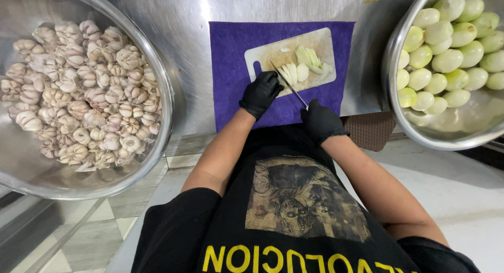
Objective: The person slices small round vegetables one at a time on a small cutting board set on a purple cloth, using a knife, and places the cut slices into a large metal bowl beside the board. They repeatedly take whole vegetables from a bowl, cut them into slices, and transfer the slices into the bowl of finished pieces.
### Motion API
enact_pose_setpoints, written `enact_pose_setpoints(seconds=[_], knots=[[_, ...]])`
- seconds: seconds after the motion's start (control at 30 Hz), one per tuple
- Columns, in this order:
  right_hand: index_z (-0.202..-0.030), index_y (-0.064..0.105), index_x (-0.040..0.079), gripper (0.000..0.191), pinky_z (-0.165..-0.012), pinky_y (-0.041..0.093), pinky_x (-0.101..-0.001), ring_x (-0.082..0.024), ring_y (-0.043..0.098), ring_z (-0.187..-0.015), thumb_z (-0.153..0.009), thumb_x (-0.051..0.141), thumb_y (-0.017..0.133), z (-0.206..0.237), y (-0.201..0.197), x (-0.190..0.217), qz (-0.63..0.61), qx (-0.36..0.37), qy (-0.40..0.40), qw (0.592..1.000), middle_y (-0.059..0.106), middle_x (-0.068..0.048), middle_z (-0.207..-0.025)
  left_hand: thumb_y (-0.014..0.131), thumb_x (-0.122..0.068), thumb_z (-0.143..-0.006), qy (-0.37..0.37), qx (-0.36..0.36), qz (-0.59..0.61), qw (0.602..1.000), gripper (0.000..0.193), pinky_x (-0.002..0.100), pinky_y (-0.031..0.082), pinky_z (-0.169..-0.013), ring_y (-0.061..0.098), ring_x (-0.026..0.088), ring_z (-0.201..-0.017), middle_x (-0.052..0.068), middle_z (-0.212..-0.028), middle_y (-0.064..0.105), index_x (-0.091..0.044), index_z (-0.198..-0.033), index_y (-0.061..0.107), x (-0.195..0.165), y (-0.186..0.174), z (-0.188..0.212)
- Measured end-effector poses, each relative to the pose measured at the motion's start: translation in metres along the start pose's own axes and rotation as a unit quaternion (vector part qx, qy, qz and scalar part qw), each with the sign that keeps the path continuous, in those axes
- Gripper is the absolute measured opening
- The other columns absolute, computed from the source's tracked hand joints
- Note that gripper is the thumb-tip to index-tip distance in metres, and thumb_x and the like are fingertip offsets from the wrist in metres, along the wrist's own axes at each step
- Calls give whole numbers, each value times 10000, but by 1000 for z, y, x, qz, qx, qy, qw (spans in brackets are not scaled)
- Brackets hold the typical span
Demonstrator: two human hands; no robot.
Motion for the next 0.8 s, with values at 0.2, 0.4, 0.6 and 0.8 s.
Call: enact_pose_setpoints(seconds=[0.2, 0.4, 0.6, 0.8], knots=[[-1148, 548, 11, 406, -819, 536, -579, -492, 690, -940, -982, 378, 598, -13, -1, -1, 15, -1, -24, 1000, 711, -303, -973, 737, -247, -924, -5, 8, 8, 1000, 214, 418, 574, -807, 659, 314, -1047, 93, -1141, 661, -57, -998, 673, -1, -2, 0], [-1171, 555, 4, 428, -850, 529, -577, -496, 684, -972, -988, 391, 586, -25, 7, -3, 17, 16, -5, 1000, 707, -310, -1011, 739, -231, -902, 10, -8, 5, 1000, 227, 417, 571, -807, 656, 319, -1050, 100, -1150, 661, -55, -1030, 673, -1, -4, 1], [-1183, 555, -8, 439, -837, 529, -577, -492, 679, -978, -983, 381, 585, -35, 23, 1, -8, -3, -19, 1000, 700, -311, -1027, 738, -203, -902, 23, -15, 5, 1000, 210, 422, 565, -814, 652, 328, -1044, 118, -1130, 661, -45, -1024, 671, -4, -7, 0], [-1153, 552, -9, 427, -823, 531, -577, -494, 683, -950, -993, 386, 581, -46, 41, 15, -55, -18, -28, 998, 705, -311, -1003, 744, -176, -880, 59, 2, -19, 998, 131, 473, 516, -843, 624, 348, -960, 122, -986, 652, -73, -906, 667, -1, -5, 2]])
Point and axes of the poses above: each hand's wrist, its own z-axis away from the middle knuckle, its own y-axis out of the palm, x = y × z, the point moved 3 cm from there along -z, towards the middle knuckle
